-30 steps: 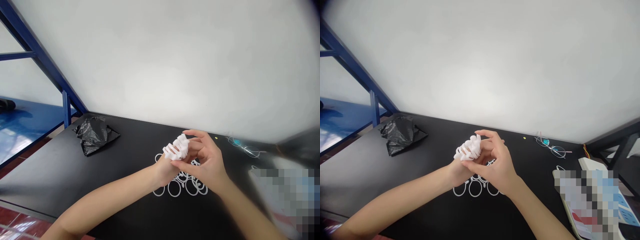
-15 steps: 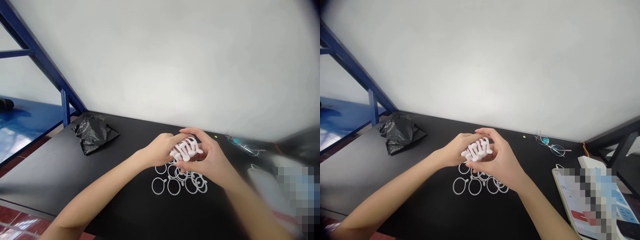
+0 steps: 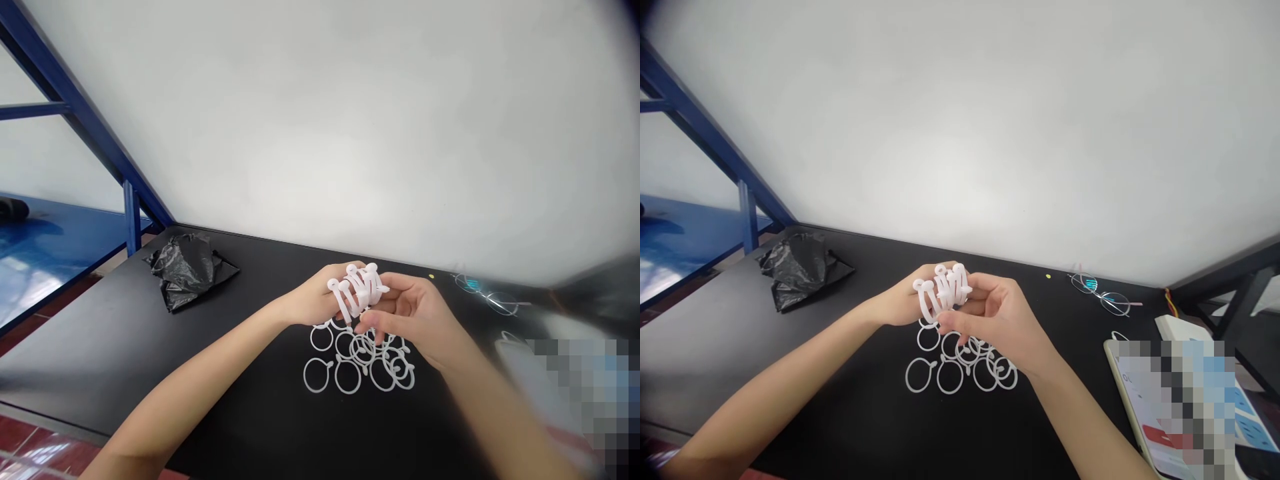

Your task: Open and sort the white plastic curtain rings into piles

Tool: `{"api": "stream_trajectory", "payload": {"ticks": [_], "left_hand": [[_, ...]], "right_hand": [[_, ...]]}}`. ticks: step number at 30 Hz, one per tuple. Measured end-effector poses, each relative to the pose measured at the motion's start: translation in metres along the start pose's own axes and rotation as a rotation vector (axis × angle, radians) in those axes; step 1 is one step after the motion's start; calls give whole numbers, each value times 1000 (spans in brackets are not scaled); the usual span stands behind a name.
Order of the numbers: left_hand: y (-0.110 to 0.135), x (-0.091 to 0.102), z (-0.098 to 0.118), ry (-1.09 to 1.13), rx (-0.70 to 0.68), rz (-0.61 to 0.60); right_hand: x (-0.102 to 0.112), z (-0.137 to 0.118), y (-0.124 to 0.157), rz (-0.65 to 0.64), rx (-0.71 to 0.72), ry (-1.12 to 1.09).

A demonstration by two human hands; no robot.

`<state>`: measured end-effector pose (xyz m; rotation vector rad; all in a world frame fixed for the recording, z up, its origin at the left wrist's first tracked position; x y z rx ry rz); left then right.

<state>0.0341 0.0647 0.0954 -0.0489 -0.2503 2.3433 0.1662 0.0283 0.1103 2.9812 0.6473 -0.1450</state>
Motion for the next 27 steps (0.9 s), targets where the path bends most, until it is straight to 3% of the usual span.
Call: {"api": "stream_trajectory", "payload": {"ticks": [5, 14, 21, 27], "left_hand": [[1, -4, 4, -145, -1, -108], [4, -8, 16, -813, -62, -115], [6, -10, 17, -772, -80, -172], [6, -7, 20, -884, -116, -148]], "right_hand": [[-9, 10, -3, -169, -84, -43], [-10, 19, -5, -195, -142, -51], [-10, 12, -2, -486, -179, -155], [-8, 17, -3, -394, -229, -182]]}}
Point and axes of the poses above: each hand's wrist, its own y-axis away from the middle knuckle, its own x-axis out of the back of the hand, z = x × y, the point moved 4 cm from there along -y, towards the middle knuckle, and after that the axes turned 1 degree about z, right-handed, at the moved point
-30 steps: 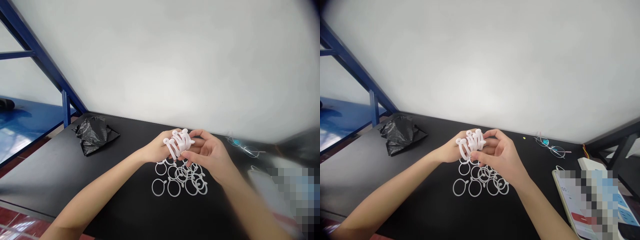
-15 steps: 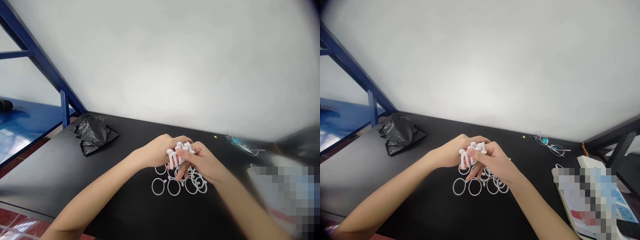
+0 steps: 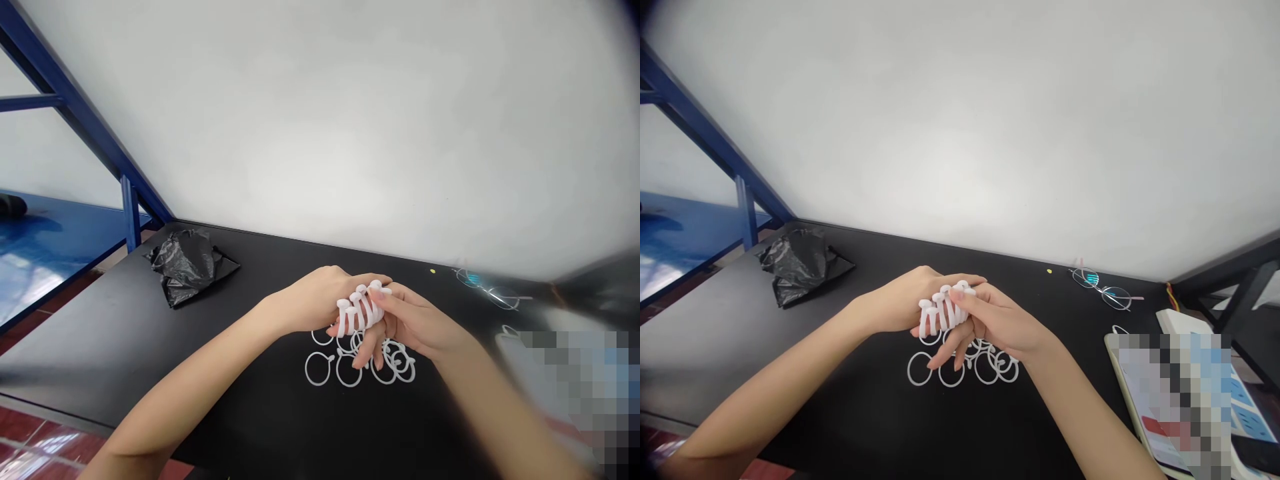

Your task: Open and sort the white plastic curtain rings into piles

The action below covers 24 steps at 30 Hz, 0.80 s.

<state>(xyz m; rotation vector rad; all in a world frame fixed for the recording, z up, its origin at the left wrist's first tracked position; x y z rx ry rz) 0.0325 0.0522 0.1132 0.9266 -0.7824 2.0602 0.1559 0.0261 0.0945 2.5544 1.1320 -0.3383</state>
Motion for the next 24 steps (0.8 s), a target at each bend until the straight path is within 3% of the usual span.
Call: {"api": "stream_trajectory", "payload": {"ticks": [3, 9, 15, 24], "left_hand": [[0, 1, 0, 30, -4, 3], [0, 1, 2, -43, 76, -41], [1, 1, 1, -205, 51, 3], [4, 4, 2, 42, 6, 76]], "right_hand": [[-5, 0, -2, 30, 37, 54], [-7, 2, -4, 267, 86, 174], [-6, 4, -5, 286, 85, 193], [-18, -11, 7, 181, 235, 381]]}}
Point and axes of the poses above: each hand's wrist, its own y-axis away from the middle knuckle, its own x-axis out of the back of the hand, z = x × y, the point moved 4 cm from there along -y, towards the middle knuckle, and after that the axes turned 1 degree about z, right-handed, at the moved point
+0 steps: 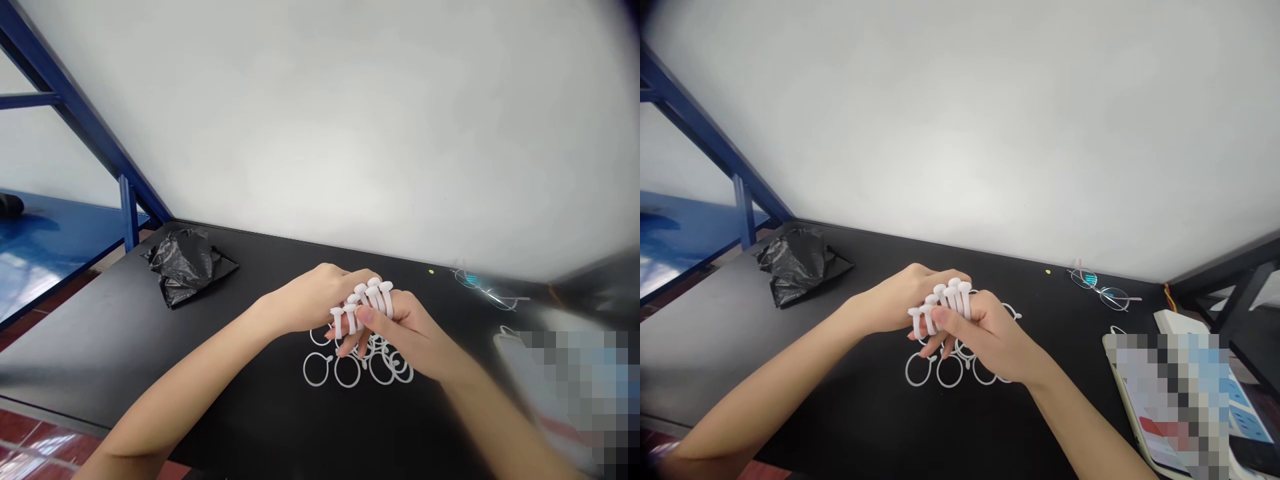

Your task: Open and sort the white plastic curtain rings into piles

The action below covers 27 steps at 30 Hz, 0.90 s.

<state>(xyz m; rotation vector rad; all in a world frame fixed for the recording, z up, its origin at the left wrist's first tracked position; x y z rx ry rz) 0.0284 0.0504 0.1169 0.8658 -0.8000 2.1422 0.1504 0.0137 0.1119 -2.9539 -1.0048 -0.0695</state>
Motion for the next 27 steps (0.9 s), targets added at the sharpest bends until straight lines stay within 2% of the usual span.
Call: {"api": "stream_trajectory", "payload": {"ticks": [6, 12, 16, 21, 27], "left_hand": [[1, -3, -2, 188, -57, -26], [-1, -4, -7, 283, -71, 3], [-2, -3, -2, 311, -41, -26], [1, 1, 4, 95, 0, -33], [5, 14, -1, -339, 24, 110]], "right_hand": [[-6, 1, 6, 6, 118, 143], [-8, -10, 11, 37, 308, 571], [-6, -12, 11, 48, 317, 509], [-6, -2, 6, 129, 174, 399], [3, 4, 7, 318, 115, 306]]}}
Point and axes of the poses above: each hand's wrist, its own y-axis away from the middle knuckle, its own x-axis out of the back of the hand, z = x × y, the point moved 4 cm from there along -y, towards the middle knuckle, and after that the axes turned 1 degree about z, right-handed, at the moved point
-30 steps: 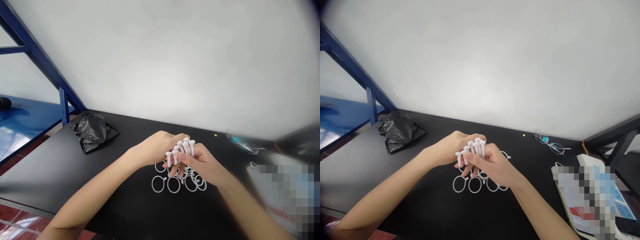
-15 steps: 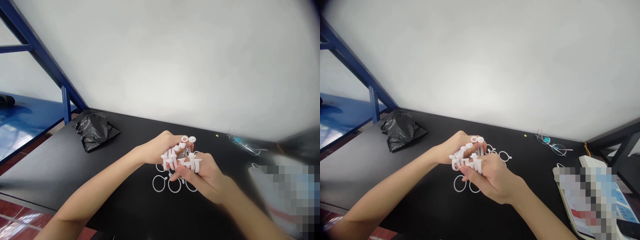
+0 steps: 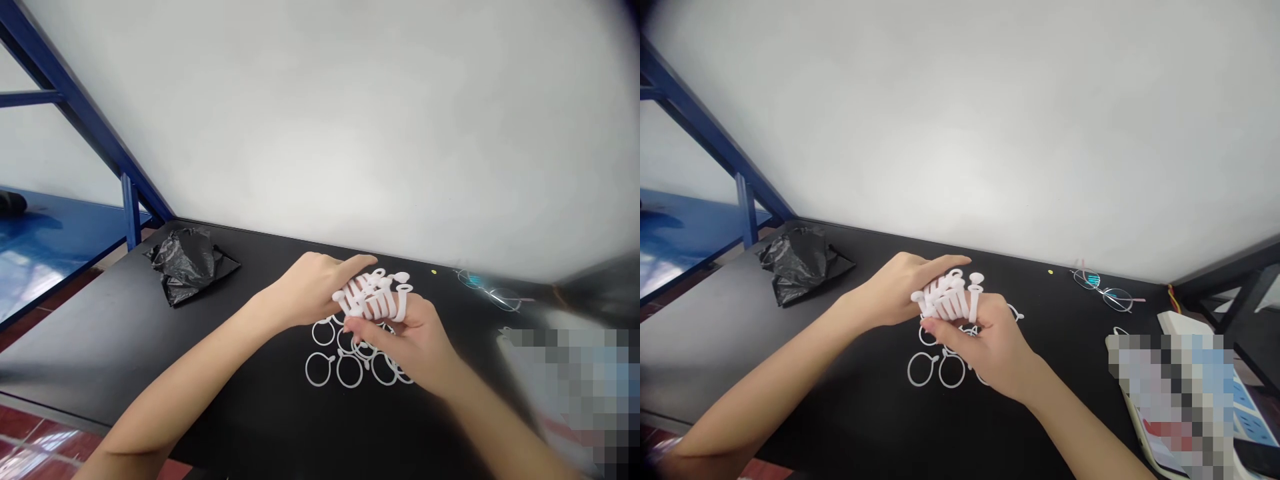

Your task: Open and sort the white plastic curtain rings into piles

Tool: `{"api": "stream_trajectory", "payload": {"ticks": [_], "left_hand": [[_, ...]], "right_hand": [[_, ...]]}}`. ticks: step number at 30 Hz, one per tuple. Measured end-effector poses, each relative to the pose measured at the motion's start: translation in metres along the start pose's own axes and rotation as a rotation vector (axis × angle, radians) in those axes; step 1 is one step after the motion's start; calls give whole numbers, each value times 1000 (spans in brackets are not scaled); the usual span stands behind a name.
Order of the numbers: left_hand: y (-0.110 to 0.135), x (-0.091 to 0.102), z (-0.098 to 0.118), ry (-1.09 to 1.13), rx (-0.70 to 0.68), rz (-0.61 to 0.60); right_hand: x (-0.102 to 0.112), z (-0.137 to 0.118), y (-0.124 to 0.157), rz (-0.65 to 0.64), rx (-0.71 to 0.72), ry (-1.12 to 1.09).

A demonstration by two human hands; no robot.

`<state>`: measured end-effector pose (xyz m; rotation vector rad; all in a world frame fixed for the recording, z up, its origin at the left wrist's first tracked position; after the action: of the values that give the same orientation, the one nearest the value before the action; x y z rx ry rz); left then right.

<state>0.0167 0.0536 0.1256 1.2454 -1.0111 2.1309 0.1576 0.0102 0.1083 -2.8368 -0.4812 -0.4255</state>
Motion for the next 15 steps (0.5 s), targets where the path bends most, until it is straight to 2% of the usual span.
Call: {"api": "stream_trajectory", "payload": {"ticks": [3, 7, 10, 15], "left_hand": [[0, 2, 0, -157, -18, 29], [-2, -5, 3, -299, -101, -36], [-3, -9, 2, -259, -146, -45], [-1, -13, -2, -60, -206, -13]], "right_hand": [[4, 2, -2, -21, -65, -72], [1, 3, -3, -157, -125, -136], [-1, 0, -2, -162, -72, -123], [-2, -7, 1, -115, 107, 10]]}}
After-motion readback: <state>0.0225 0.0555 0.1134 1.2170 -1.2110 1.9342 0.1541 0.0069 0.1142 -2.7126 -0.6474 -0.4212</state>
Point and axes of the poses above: each hand's wrist, its own y-axis away from the middle knuckle, its own x-axis out of the back of the hand, z = x × y, the point moved 4 cm from there along -y, towards the middle knuckle, and after that the axes turned 1 degree about z, right-handed, at the moved point
